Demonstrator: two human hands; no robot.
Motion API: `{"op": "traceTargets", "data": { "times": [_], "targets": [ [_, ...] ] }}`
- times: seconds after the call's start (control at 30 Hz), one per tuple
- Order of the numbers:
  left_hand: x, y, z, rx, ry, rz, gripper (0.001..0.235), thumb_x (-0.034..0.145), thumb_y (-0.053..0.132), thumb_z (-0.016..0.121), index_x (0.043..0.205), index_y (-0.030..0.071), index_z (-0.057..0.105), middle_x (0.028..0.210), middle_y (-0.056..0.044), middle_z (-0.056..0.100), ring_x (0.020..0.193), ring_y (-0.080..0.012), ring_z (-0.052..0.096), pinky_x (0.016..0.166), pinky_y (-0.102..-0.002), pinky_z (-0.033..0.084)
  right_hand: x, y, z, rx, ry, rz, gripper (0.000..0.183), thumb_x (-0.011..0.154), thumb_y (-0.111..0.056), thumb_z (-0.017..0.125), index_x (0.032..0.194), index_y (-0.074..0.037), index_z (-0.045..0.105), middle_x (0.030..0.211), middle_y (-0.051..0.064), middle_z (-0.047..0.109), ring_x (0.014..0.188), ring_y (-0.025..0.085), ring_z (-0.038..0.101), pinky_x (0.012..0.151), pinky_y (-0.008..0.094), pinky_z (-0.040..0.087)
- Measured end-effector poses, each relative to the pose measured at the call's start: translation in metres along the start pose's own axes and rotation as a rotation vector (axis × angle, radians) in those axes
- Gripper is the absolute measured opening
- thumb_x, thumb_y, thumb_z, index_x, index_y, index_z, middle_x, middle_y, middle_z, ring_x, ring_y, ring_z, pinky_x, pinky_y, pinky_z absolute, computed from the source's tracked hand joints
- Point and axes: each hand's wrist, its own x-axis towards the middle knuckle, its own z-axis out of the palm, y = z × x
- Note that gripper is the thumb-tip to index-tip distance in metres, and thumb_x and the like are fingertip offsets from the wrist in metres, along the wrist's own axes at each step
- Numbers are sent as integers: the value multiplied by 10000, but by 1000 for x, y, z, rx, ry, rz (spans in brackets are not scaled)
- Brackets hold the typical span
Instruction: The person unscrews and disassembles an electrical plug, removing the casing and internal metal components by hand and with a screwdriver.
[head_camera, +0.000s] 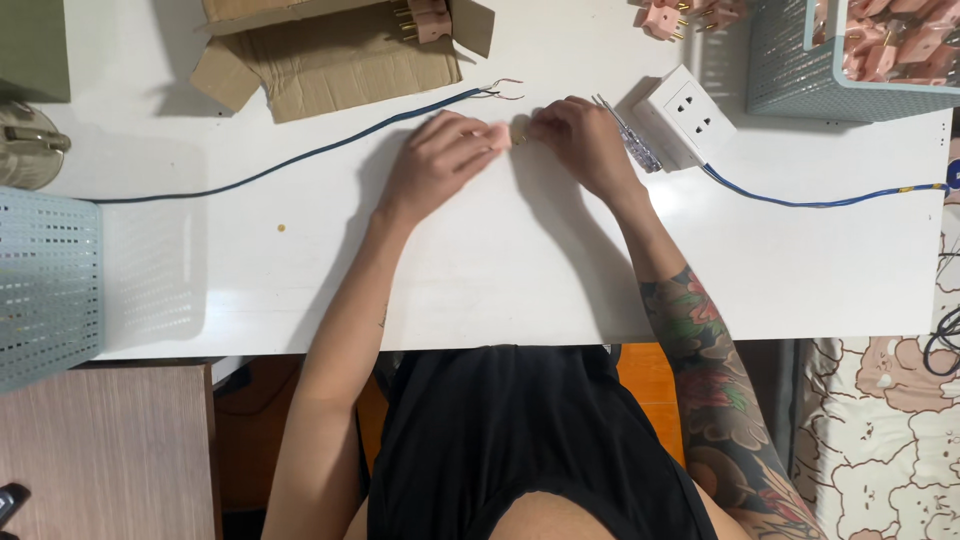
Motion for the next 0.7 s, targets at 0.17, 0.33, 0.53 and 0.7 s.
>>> {"op": "traceTargets", "data": {
  "times": [0.17,0.33,0.53,0.7],
  "targets": [
    [5,-3,-9,29,102,-85,105,1080,43,924,1138,9,844,1149,-90,804,1001,-274,714,907,-396,612,-8,-20,20,-139,72,8,260,1104,-345,847,1015,-101,860,918,82,767,784,325,721,670,449,517],
    [-15,-19,17,-86,168,-179,242,980,178,1024,1176,102,904,1139,-12,821,1066,-184,804,913,-296,646,-10,-47,20,-289,26,31,175,1085,-283,868,1092,-108,868,907,57,761,840,197,769,788,319,611],
    [6,19,17,-721,315,-897,250,1065,261,915,1207,64,856,1121,-76,884,1020,-57,760,886,-244,573,-19,-43,22,-271,1,32,153,1097,-167,818,1088,-22,868,906,121,774,838,229,765,809,345,593],
    [4,22,26,-1121,355,-1166,258,1080,361,850,1190,129,817,1100,-74,881,984,-87,830,874,-154,604,-38,-34,21,-337,40,-47,185,1170,-172,727,1130,-13,813,956,122,731,913,259,738,880,390,544]
  ]
}}
